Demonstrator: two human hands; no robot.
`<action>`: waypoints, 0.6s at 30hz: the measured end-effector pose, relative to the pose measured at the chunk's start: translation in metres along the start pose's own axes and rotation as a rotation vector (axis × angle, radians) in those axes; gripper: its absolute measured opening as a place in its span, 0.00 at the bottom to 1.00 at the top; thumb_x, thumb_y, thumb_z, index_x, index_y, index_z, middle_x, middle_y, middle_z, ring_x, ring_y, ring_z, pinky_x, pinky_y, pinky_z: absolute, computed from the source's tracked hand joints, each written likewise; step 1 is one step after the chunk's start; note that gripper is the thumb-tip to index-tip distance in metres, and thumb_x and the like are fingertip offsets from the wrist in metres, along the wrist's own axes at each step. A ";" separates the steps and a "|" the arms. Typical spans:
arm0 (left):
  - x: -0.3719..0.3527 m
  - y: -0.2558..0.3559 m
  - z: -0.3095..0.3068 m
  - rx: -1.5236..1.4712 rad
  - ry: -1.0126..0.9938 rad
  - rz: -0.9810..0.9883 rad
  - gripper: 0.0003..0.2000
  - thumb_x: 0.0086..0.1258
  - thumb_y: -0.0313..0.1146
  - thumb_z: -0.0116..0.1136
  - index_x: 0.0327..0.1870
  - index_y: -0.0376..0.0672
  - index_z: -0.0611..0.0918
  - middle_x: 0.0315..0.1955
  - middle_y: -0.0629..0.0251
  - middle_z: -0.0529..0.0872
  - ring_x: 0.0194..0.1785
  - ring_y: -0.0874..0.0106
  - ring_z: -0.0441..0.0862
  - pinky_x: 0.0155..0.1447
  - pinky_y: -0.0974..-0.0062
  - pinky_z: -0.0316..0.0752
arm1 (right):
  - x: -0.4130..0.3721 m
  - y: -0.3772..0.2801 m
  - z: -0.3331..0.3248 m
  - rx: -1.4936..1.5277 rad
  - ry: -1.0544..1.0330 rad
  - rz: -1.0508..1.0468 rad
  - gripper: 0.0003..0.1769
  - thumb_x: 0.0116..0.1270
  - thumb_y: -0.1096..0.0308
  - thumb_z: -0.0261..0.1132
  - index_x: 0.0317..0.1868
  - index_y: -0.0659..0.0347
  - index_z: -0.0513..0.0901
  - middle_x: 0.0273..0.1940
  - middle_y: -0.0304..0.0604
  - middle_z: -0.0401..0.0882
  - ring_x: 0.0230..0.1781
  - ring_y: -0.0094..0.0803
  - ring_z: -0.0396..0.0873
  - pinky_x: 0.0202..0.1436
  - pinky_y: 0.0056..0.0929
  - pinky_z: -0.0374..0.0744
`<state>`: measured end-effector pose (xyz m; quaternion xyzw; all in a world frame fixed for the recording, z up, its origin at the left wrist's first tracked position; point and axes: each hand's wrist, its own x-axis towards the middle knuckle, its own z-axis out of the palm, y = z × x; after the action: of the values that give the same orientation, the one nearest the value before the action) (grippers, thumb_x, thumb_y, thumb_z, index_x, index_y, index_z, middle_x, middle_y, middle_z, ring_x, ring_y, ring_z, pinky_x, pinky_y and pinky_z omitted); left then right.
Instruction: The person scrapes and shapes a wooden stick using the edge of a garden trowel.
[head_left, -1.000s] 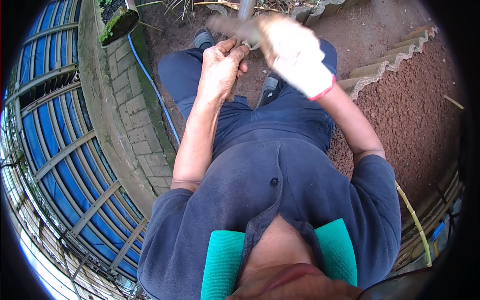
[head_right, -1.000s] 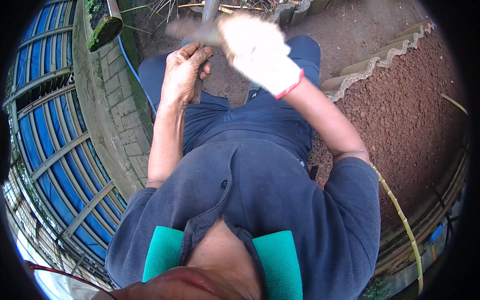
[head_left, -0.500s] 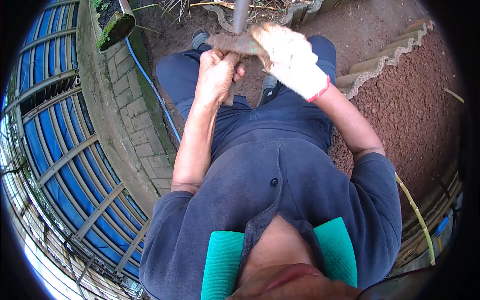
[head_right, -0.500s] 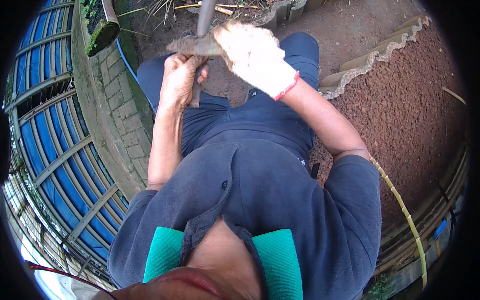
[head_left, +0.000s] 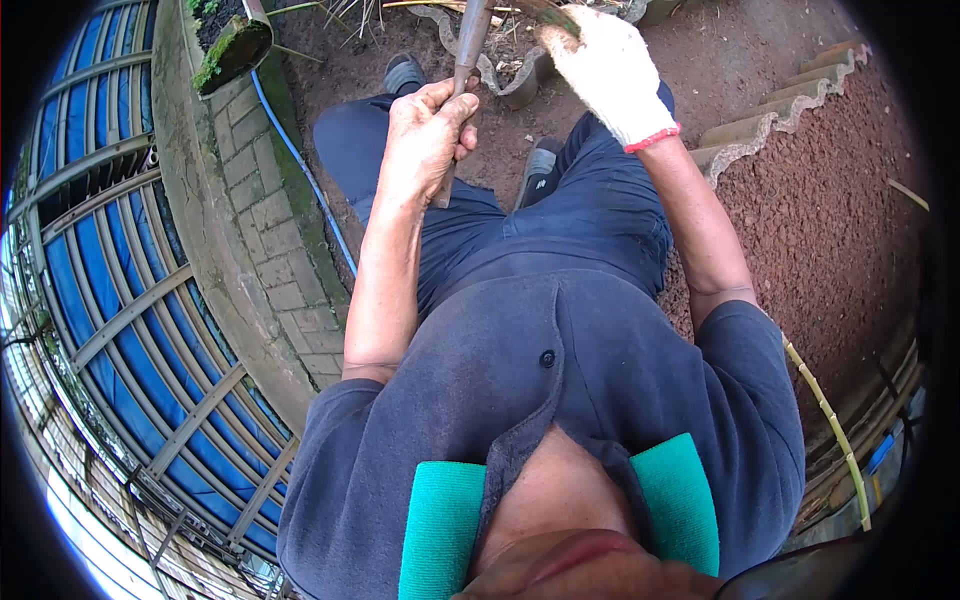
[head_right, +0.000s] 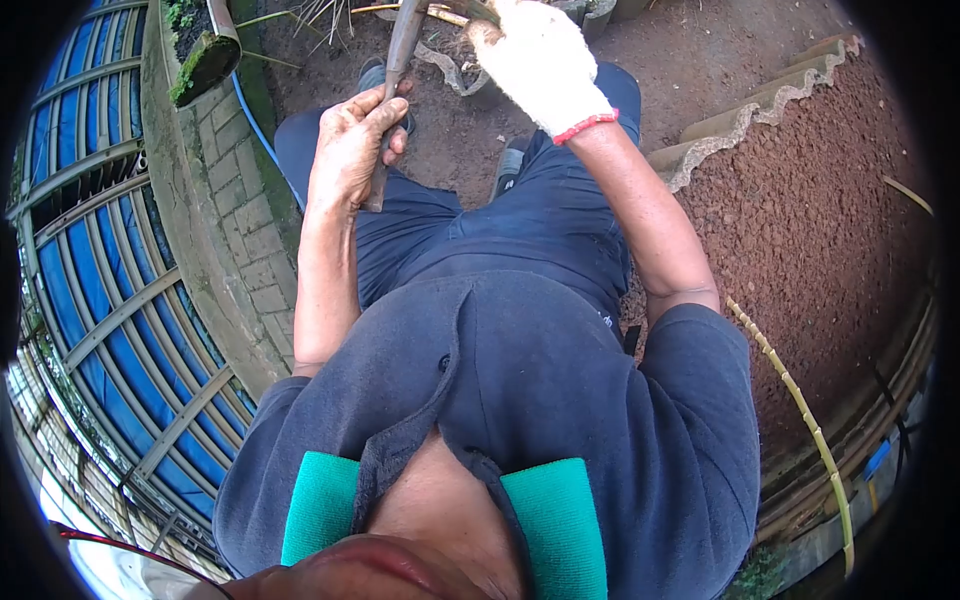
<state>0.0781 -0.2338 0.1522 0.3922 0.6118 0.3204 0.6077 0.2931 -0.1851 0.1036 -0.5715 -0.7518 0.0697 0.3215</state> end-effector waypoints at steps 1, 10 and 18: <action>0.002 0.000 0.000 0.010 -0.013 0.001 0.14 0.73 0.27 0.58 0.54 0.28 0.82 0.25 0.71 0.80 0.21 0.84 0.74 0.25 0.84 0.68 | -0.004 -0.005 -0.003 0.105 0.012 0.060 0.16 0.65 0.58 0.68 0.48 0.60 0.86 0.38 0.52 0.86 0.39 0.47 0.86 0.43 0.38 0.83; -0.016 -0.006 0.007 0.168 -0.055 0.012 0.14 0.73 0.26 0.56 0.57 0.31 0.82 0.25 0.74 0.78 0.21 0.86 0.71 0.24 0.86 0.65 | 0.001 0.012 -0.002 -0.154 -0.127 0.078 0.11 0.65 0.68 0.67 0.48 0.56 0.85 0.42 0.47 0.86 0.40 0.43 0.86 0.43 0.36 0.85; -0.014 -0.002 0.014 0.196 -0.041 0.020 0.13 0.73 0.26 0.58 0.55 0.32 0.83 0.26 0.73 0.78 0.22 0.85 0.71 0.25 0.85 0.64 | -0.021 -0.025 -0.006 -0.144 -0.019 -0.208 0.11 0.60 0.67 0.68 0.43 0.57 0.82 0.28 0.46 0.79 0.30 0.42 0.84 0.34 0.36 0.83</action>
<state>0.0914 -0.2485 0.1570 0.4621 0.6236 0.2570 0.5758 0.2791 -0.2144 0.1120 -0.5112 -0.8131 -0.0129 0.2781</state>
